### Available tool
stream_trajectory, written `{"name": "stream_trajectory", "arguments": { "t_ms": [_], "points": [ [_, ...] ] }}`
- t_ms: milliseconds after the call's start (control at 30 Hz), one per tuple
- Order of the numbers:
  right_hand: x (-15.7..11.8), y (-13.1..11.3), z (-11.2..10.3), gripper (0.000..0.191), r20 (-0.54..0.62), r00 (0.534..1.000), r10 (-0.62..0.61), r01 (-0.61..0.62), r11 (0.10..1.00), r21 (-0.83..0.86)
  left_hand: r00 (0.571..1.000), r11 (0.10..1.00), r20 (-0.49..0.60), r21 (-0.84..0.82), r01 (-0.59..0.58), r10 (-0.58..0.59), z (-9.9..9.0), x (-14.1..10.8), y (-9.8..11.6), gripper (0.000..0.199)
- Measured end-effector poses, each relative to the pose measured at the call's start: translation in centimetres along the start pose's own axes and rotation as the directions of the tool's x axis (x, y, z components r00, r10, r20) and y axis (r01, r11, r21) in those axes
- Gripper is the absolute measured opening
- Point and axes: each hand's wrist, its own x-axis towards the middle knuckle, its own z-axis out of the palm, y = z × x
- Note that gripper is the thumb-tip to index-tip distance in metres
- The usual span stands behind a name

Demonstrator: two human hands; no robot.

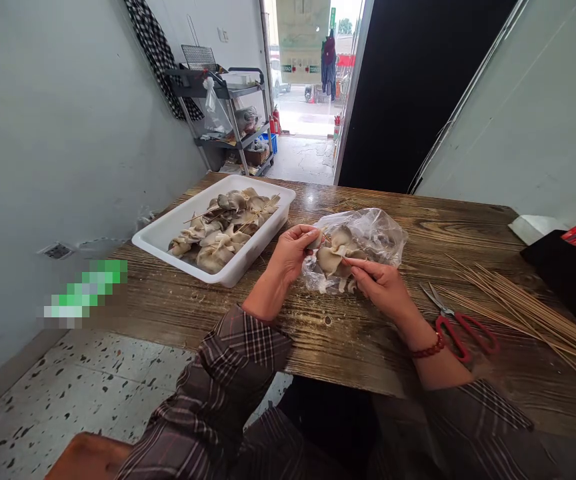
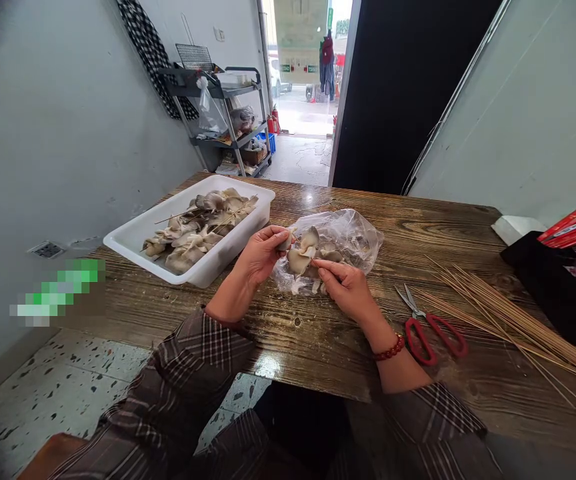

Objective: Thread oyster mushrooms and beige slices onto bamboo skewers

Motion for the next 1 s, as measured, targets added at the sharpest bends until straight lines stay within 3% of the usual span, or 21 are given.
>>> {"name": "stream_trajectory", "arguments": {
  "t_ms": [433,567,767,900,1000],
  "points": [
    [-0.2,-0.1,0.7,0.041,-0.013,1.000,0.020,-0.019,0.993,0.116,0.997,0.996,0.081,0.083,0.012,-0.019,-0.1,-0.2,0.5,0.028],
    [-0.2,-0.4,1.0,0.037,-0.047,0.999,0.004,-0.003,0.999,0.033,0.991,0.992,0.126,0.126,0.030,-0.046,0.3,-0.5,0.5,0.023],
    [-0.3,-0.4,1.5,0.033,-0.080,0.996,-0.027,0.022,0.997,-0.068,0.995,0.989,0.098,0.148,-0.001,-0.013,0.8,-0.8,0.2,0.018],
    [-0.3,-0.5,1.4,0.033,-0.091,0.995,-0.035,0.026,0.995,-0.098,0.990,0.993,0.101,0.069,0.094,-0.101,0.6,-0.8,0.2,0.031],
    [-0.4,-0.7,1.3,0.033,-0.097,0.994,-0.055,0.042,0.990,-0.136,0.989,0.994,0.105,0.052,0.097,-0.102,0.5,-0.7,0.1,0.034]
  ]
}}
